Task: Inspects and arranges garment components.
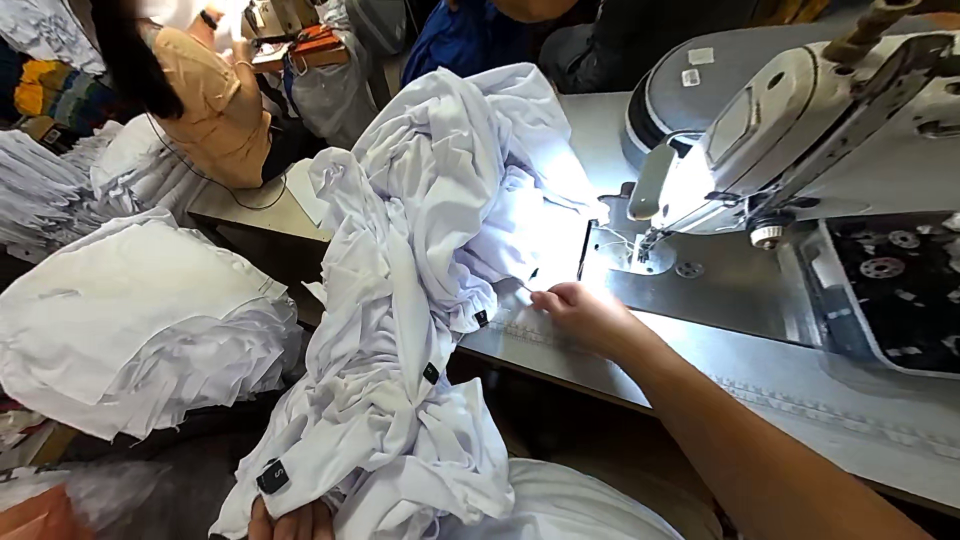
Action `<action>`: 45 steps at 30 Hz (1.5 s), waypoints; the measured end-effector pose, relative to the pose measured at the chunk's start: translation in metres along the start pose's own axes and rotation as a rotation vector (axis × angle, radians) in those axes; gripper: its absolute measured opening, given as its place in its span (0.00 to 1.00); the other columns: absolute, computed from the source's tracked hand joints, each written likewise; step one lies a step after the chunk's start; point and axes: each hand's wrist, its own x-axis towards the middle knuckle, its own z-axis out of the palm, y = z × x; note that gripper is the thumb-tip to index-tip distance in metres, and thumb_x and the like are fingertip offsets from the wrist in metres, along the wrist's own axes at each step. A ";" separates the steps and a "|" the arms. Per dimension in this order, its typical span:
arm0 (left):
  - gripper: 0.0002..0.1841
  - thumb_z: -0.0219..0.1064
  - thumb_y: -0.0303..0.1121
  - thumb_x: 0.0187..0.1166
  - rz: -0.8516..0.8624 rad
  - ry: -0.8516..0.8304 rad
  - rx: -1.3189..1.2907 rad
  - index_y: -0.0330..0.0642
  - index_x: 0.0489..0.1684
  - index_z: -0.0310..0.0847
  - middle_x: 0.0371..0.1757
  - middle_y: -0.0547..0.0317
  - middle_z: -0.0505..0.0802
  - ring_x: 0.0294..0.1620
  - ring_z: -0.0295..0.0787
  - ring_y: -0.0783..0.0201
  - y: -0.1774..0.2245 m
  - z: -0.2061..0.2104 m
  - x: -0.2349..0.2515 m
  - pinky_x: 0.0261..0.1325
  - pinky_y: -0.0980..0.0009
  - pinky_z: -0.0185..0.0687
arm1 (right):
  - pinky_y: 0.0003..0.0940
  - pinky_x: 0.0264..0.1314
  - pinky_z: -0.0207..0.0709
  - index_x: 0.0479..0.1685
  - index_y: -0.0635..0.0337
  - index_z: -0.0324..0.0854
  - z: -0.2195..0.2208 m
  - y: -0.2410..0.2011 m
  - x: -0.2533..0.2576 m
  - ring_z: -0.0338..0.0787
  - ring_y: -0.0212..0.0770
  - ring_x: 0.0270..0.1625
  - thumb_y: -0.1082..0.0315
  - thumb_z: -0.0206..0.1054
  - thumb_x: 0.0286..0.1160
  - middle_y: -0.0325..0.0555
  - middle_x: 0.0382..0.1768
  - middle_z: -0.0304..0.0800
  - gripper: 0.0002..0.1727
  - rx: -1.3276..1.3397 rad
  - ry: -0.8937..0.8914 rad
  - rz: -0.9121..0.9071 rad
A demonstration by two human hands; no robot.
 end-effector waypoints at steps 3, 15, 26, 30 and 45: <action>0.17 0.57 0.41 0.90 -0.005 -0.019 -0.019 0.42 0.47 0.91 0.34 0.60 0.96 0.41 0.97 0.66 0.000 -0.003 -0.001 0.55 0.69 0.91 | 0.72 0.52 0.76 0.46 0.73 0.85 0.008 0.024 -0.007 0.87 0.72 0.54 0.63 0.66 0.84 0.70 0.44 0.87 0.16 -0.375 0.237 -0.255; 0.18 0.57 0.43 0.90 0.062 -0.017 -0.034 0.39 0.46 0.90 0.35 0.58 0.96 0.41 0.97 0.64 -0.006 -0.011 -0.006 0.56 0.68 0.91 | 0.49 0.77 0.72 0.59 0.51 0.89 0.070 -0.054 -0.035 0.81 0.50 0.73 0.60 0.58 0.76 0.44 0.63 0.89 0.19 -0.150 -0.001 -1.378; 0.15 0.61 0.44 0.88 0.148 0.106 0.038 0.43 0.49 0.89 0.39 0.57 0.95 0.43 0.96 0.63 -0.010 -0.005 0.002 0.54 0.67 0.91 | 0.10 0.33 0.74 0.35 0.52 0.87 0.003 -0.100 -0.058 0.79 0.15 0.33 0.60 0.61 0.82 0.25 0.30 0.82 0.12 0.049 -0.572 -1.501; 0.19 0.61 0.46 0.88 0.080 -0.047 0.213 0.43 0.61 0.87 0.53 0.53 0.96 0.49 0.96 0.63 -0.009 0.007 0.010 0.56 0.70 0.91 | 0.13 0.26 0.70 0.34 0.50 0.87 -0.011 -0.147 -0.084 0.77 0.18 0.29 0.63 0.57 0.81 0.27 0.28 0.78 0.13 -0.133 -0.437 -1.667; 0.15 0.62 0.45 0.86 0.124 -0.017 0.163 0.47 0.54 0.90 0.43 0.62 0.97 0.47 0.95 0.70 0.001 -0.008 0.008 0.57 0.75 0.89 | 0.20 0.45 0.85 0.39 0.48 0.91 -0.007 -0.101 -0.023 0.88 0.20 0.41 0.49 0.66 0.77 0.27 0.37 0.92 0.15 -0.076 -0.285 -1.278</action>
